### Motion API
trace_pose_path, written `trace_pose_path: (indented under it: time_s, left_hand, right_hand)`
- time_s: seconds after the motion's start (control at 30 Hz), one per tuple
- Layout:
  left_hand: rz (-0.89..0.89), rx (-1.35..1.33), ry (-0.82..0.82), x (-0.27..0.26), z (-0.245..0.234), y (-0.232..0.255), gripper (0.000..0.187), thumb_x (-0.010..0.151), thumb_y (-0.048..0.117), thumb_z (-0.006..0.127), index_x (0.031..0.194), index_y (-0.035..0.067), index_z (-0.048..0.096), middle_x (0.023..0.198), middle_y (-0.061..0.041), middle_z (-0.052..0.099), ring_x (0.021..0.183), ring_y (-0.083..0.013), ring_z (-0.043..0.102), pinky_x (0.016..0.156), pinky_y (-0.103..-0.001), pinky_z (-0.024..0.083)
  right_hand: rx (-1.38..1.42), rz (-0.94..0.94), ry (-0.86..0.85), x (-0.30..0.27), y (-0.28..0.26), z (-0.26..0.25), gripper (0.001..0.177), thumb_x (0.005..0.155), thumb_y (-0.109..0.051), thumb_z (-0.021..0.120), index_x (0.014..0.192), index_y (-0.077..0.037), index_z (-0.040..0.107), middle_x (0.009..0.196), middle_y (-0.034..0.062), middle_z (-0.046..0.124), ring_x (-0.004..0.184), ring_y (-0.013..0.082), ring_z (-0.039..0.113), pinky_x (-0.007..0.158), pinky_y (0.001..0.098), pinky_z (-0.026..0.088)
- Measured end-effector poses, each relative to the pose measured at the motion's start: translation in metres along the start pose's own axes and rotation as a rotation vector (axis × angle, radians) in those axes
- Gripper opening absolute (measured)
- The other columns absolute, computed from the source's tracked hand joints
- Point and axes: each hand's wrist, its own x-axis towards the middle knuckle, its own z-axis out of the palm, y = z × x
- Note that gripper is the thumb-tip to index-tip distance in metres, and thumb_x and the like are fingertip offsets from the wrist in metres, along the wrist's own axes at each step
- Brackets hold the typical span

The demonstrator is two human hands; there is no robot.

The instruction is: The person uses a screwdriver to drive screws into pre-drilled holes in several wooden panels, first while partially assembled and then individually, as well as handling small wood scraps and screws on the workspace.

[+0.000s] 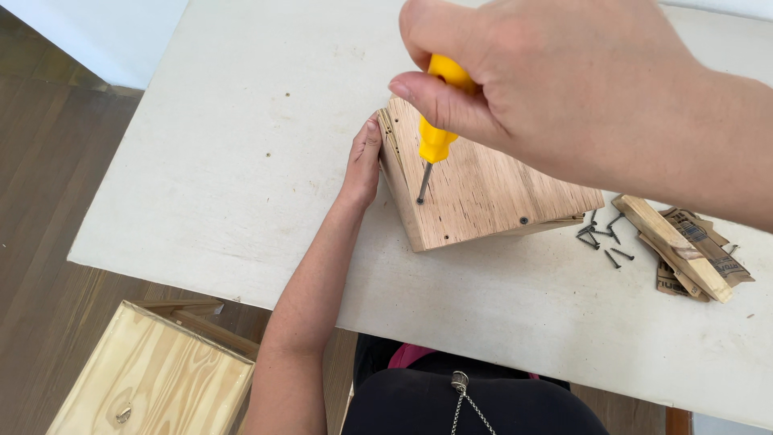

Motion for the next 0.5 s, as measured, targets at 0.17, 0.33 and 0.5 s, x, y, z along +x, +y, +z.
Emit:
trace_pose_path:
  time_s: [0.17, 0.33, 0.5]
  left_hand:
    - [0.002, -0.014, 0.009, -0.001, 0.002, 0.003, 0.059, 0.108, 0.059, 0.039, 0.136, 0.013, 0.065, 0.129, 0.001, 0.068, 0.123, -0.0102, 0.058, 0.107, -0.030, 0.046]
    - [0.003, -0.009, 0.015, -0.001, 0.001, 0.003, 0.060, 0.109, 0.057, 0.038, 0.139, 0.013, 0.063, 0.134, -0.003, 0.067, 0.128, -0.0132, 0.058, 0.111, -0.032, 0.046]
    - [-0.006, 0.009, 0.013, -0.003, 0.005, 0.008, 0.062, 0.107, 0.060, 0.036, 0.139, 0.013, 0.063, 0.134, -0.002, 0.068, 0.128, -0.0129, 0.058, 0.110, -0.032, 0.047]
  right_hand:
    - [0.053, 0.023, -0.097, -0.001, -0.004, -0.005, 0.037, 0.128, -0.050, 0.049, 0.107, -0.019, 0.049, 0.066, 0.0008, 0.059, 0.058, 0.0262, 0.057, 0.045, 0.0430, 0.036]
    - [0.081, -0.153, -0.056, 0.001, 0.006, 0.000, 0.032, 0.126, -0.044, 0.050, 0.109, -0.017, 0.049, 0.067, 0.0009, 0.053, 0.057, 0.0244, 0.052, 0.045, 0.0434, 0.035]
    - [0.183, -0.347, -0.073, 0.007, 0.012, -0.001, 0.029, 0.121, -0.039, 0.052, 0.106, -0.014, 0.050, 0.066, 0.0042, 0.052, 0.049, 0.0257, 0.047, 0.046, 0.0430, 0.033]
